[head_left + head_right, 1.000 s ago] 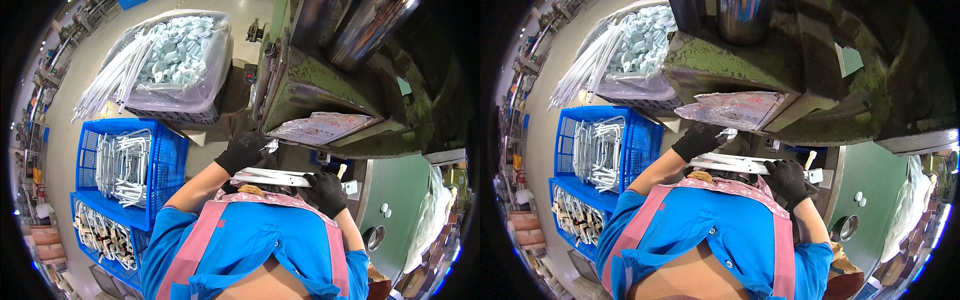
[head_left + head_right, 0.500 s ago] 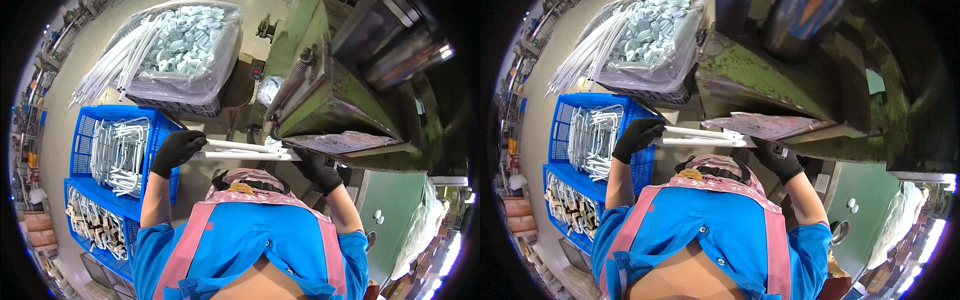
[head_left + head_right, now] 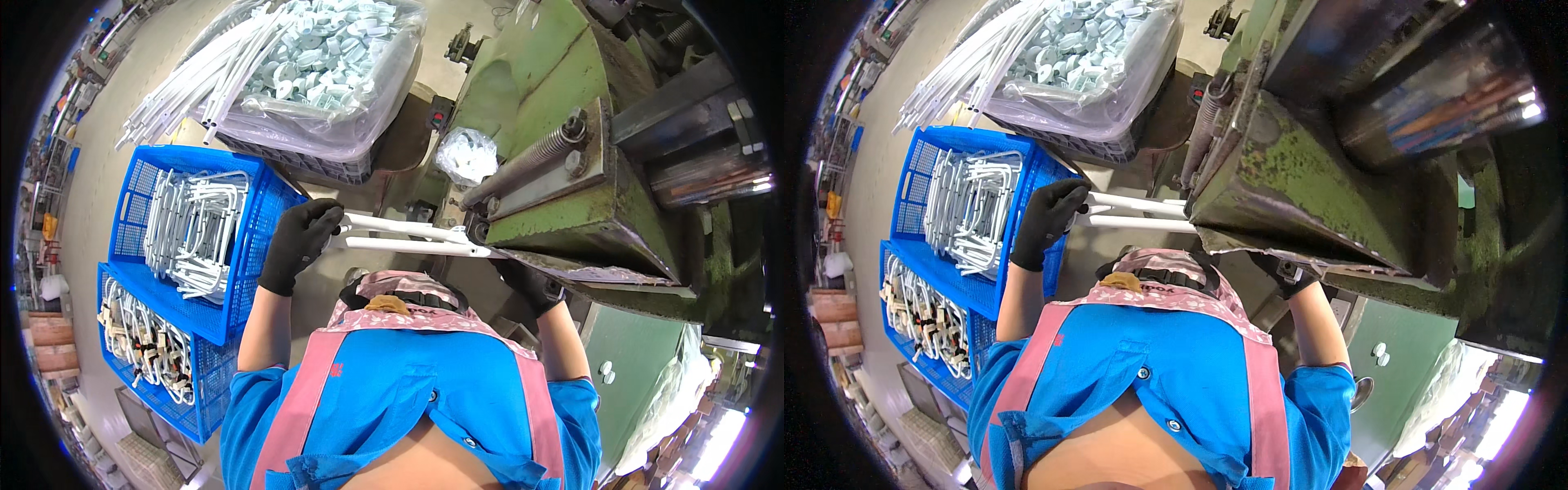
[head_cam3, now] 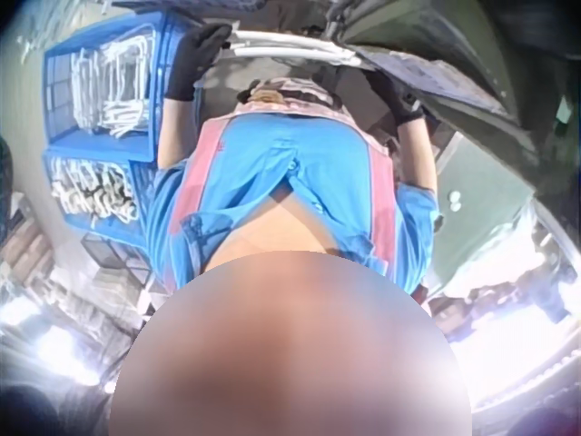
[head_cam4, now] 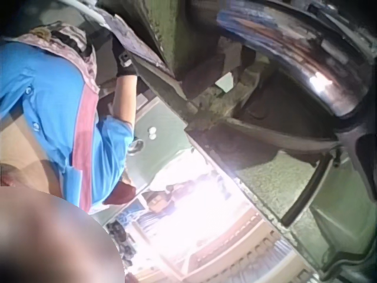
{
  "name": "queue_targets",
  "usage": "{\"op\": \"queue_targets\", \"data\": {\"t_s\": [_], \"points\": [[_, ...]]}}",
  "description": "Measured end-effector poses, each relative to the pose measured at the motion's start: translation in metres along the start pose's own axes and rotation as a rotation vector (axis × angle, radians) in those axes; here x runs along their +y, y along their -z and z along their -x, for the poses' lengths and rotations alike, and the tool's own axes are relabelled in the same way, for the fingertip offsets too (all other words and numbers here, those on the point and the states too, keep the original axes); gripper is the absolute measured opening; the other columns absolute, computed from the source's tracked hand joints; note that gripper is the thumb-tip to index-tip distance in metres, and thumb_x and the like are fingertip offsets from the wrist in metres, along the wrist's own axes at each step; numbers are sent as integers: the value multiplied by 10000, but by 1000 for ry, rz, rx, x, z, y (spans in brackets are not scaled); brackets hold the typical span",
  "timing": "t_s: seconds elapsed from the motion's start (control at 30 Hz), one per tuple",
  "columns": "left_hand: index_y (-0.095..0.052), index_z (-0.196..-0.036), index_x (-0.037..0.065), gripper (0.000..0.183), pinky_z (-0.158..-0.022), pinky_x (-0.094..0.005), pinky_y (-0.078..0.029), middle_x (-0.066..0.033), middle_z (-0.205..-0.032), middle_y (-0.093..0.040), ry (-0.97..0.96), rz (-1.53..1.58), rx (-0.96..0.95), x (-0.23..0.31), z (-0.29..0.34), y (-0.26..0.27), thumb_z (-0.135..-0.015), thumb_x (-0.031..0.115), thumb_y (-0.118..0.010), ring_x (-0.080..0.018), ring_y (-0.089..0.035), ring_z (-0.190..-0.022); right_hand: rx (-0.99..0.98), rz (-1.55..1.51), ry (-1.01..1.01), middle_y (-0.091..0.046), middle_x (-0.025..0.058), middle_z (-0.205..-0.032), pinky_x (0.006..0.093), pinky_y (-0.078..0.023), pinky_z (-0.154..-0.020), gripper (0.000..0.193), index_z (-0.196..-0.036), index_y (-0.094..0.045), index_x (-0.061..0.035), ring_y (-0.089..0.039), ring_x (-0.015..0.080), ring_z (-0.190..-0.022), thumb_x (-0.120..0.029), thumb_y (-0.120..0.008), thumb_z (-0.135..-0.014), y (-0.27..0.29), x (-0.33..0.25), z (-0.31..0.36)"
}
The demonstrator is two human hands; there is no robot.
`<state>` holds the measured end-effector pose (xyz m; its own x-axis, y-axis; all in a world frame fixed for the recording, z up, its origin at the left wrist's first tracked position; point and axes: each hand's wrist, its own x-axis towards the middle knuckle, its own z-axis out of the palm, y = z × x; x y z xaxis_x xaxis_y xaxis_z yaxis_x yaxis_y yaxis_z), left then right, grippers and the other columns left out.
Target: The person assembles white plastic hangers by inserting rods into a central hub and attaching small plastic caps. The assembled hangers are placed into a blue crate.
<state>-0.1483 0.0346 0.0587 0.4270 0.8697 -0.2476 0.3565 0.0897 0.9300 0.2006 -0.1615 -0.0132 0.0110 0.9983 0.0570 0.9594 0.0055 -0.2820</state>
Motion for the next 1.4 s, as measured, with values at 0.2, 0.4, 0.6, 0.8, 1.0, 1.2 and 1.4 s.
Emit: {"op": "queue_targets", "data": {"t_s": [0.2, 0.4, 0.6, 0.8, 1.0, 1.2, 1.4], "points": [[-661, -989, -30, 299, -633, -268, -466, -100, -745, -661, -19, -1, 3, -22, -9, -4, -869, 240, -613, -119, -608, -697, -24, -216, -18, -493, 139, -1308, 394, -405, -1003, 438, -1328, -452, -114, -484, 286, -1200, -329, -504, -951, -27, 34, 8], [-663, -1011, -20, 307, -676, -294, -483, -148, -816, -688, -23, -59, 71, -34, -9, -7, -866, 246, -613, -163, -639, -723, -67, -199, -32, -514, 151, -1276, 399, -411, -989, 457, -1315, -467, -110, -500, 298, -1176, -356, -519, -934, -11, 27, -2], [-656, -1020, -19, 327, -674, -308, -484, -168, -821, -681, -105, -124, 122, -29, -7, -10, -859, 264, -620, -182, -646, -728, -111, -180, -36, -535, 163, -1243, 403, -417, -975, 477, -1303, -481, -106, -517, 310, -1153, -383, -534, -918, 4, 28, -7], [-652, -1025, -15, 330, -669, -332, -484, -182, -805, -677, -41, -184, 79, -20, -7, -9, -853, 265, -625, -230, -662, -739, -140, -179, -33, -555, 175, -1210, 408, -423, -961, 498, -1290, -495, -102, -533, 321, -1130, -410, -549, -902, 6, 29, -12], [-645, -1045, 22, 340, -692, -359, -512, -185, -939, -668, -412, -397, 353, -37, -11, -21, -833, 288, -661, -334, -648, -725, -180, -196, -68, -576, 186, -1177, 413, -429, -947, 521, -1277, -509, -98, -550, 333, -1107, -437, -564, -886, 3, 24, -10], [-633, -1029, 20, 351, -689, -366, -515, -158, -928, -647, -569, -470, 34, -5, 27, -51, -764, 218, -751, -310, -644, -796, -260, -189, -161, -597, 198, -1145, 418, -435, -933, 544, -1264, -524, -94, -566, 345, -1084, -464, -579, -869, -1, 14, 3], [-458, -1325, 33, 501, -1025, -381, -374, -200, -1328, -492, -227, 119, -668, -20, 43, -68, -892, 237, -607, -305, -487, -1218, -135, -130, -246, -621, 212, -1066, 440, -466, -851, 546, -1157, -586, -87, -603, 369, -989, -515, -624, -819, -1, -17, 4]]}}
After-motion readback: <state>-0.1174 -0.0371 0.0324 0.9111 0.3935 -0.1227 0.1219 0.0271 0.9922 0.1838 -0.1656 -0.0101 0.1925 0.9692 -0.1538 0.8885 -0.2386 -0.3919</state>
